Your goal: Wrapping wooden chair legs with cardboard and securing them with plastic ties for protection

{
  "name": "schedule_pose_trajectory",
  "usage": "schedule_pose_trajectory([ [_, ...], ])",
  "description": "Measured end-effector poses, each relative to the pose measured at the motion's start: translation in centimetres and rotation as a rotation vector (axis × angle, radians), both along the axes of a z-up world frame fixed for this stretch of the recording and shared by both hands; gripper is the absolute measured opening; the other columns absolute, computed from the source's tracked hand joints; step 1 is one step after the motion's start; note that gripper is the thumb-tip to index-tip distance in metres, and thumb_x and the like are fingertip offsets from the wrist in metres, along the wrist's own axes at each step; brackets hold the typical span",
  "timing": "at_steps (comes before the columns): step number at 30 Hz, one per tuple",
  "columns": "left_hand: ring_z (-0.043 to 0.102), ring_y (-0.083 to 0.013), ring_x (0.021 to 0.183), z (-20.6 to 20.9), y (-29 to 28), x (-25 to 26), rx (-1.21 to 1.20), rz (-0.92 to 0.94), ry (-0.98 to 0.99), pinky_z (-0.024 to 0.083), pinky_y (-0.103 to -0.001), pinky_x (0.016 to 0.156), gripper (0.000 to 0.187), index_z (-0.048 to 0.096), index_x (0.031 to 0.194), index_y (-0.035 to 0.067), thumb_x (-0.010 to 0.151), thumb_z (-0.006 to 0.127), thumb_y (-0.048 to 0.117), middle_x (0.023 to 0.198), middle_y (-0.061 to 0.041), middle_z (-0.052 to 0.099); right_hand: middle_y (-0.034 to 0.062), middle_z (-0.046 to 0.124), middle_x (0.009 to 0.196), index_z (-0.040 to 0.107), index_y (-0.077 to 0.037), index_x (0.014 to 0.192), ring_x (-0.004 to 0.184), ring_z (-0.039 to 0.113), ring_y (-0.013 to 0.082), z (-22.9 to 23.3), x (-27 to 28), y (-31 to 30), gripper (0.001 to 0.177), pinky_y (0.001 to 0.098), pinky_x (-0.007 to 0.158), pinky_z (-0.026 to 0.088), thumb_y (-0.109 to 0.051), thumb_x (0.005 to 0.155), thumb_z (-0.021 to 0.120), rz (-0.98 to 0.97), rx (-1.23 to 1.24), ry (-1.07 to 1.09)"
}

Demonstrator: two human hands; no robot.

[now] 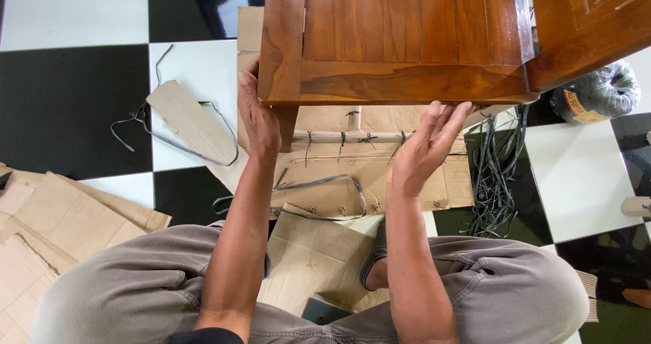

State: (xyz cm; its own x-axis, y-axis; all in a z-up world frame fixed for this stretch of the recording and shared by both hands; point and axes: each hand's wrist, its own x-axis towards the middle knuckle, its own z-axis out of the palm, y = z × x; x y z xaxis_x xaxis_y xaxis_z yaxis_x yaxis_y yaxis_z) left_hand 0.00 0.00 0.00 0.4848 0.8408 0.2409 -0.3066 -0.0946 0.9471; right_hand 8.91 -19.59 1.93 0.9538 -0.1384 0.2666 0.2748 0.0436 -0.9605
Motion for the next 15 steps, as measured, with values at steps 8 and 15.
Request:
schedule_pose_trajectory([
  [8,0.057,-0.0140,0.101,0.4,-0.2,0.6,-0.085,-0.068,-0.010,0.046,-0.035,0.100,0.058,0.064,0.128,0.017,0.112,0.022,0.053,0.108,-0.003,0.060,0.0283,-0.011,0.168,0.013,-0.005,0.166,0.158,-0.004,0.0424,0.8,-0.6,-0.3,0.084,0.0483,0.131,0.024,-0.019,0.109,0.073,0.106,-0.090,0.043],
  [15,0.059,-0.0188,0.097,-3.1,0.9,2.1,-0.095,0.061,-0.105,0.048,-0.039,0.099,0.050,0.063,0.121,0.014,0.111,0.031,0.051,0.103,-0.008,0.059,0.0206,-0.023,0.168,0.003,-0.014,0.169,0.157,0.000,0.0522,1.0,-0.9,0.5,0.101,0.0592,0.128,0.028,-0.022,0.104,0.080,0.119,-0.091,0.045],
])
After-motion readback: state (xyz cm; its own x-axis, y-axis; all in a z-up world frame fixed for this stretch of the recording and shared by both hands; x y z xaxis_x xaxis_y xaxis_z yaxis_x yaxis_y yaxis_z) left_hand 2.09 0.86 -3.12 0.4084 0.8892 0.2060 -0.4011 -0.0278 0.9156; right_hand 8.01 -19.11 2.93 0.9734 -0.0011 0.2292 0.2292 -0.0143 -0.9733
